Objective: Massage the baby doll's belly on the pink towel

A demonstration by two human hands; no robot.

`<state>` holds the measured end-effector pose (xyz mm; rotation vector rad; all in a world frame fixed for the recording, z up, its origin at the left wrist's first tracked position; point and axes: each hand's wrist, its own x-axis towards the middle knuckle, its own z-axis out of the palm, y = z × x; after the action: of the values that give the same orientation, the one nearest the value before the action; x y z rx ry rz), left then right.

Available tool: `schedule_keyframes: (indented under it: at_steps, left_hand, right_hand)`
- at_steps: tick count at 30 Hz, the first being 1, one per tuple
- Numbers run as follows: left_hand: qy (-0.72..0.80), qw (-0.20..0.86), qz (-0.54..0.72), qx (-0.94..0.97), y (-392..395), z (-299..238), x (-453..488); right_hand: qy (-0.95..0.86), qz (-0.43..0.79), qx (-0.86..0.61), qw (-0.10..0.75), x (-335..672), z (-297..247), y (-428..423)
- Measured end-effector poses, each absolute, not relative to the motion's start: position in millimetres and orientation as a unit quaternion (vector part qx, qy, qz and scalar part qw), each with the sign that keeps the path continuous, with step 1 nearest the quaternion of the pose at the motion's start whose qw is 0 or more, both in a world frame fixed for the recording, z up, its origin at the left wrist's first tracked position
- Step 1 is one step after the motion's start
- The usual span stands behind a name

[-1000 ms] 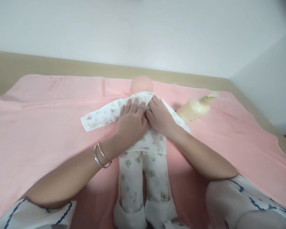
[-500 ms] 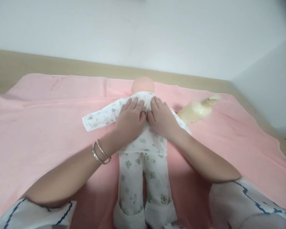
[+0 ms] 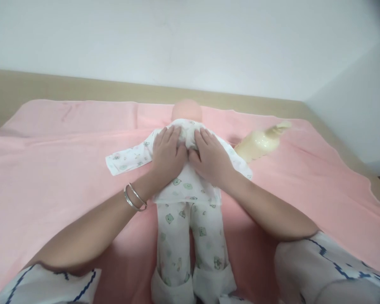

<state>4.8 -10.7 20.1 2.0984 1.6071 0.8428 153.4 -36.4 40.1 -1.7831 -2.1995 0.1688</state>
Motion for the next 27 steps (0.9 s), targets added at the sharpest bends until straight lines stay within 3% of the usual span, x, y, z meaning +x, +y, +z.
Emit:
schedule_keyframes:
  at_steps: [13, 20, 27]
  left_hand:
    - [0.553, 0.194, 0.346, 0.733, -9.9, 13.4, 0.2]
    - [0.543, 0.184, 0.359, 0.736, -10.4, 12.3, -0.5]
    - [0.546, 0.198, 0.362, 0.729, -10.0, 10.7, -1.7]
  right_hand:
    - [-0.754, 0.070, -0.588, 0.285, 171.1, 47.5, -33.0]
    - [-0.779, 0.101, -0.573, 0.235, 152.3, 35.0, -42.6]
    - [-0.771, 0.043, -0.560, 0.299, 164.1, 54.1, -49.7]
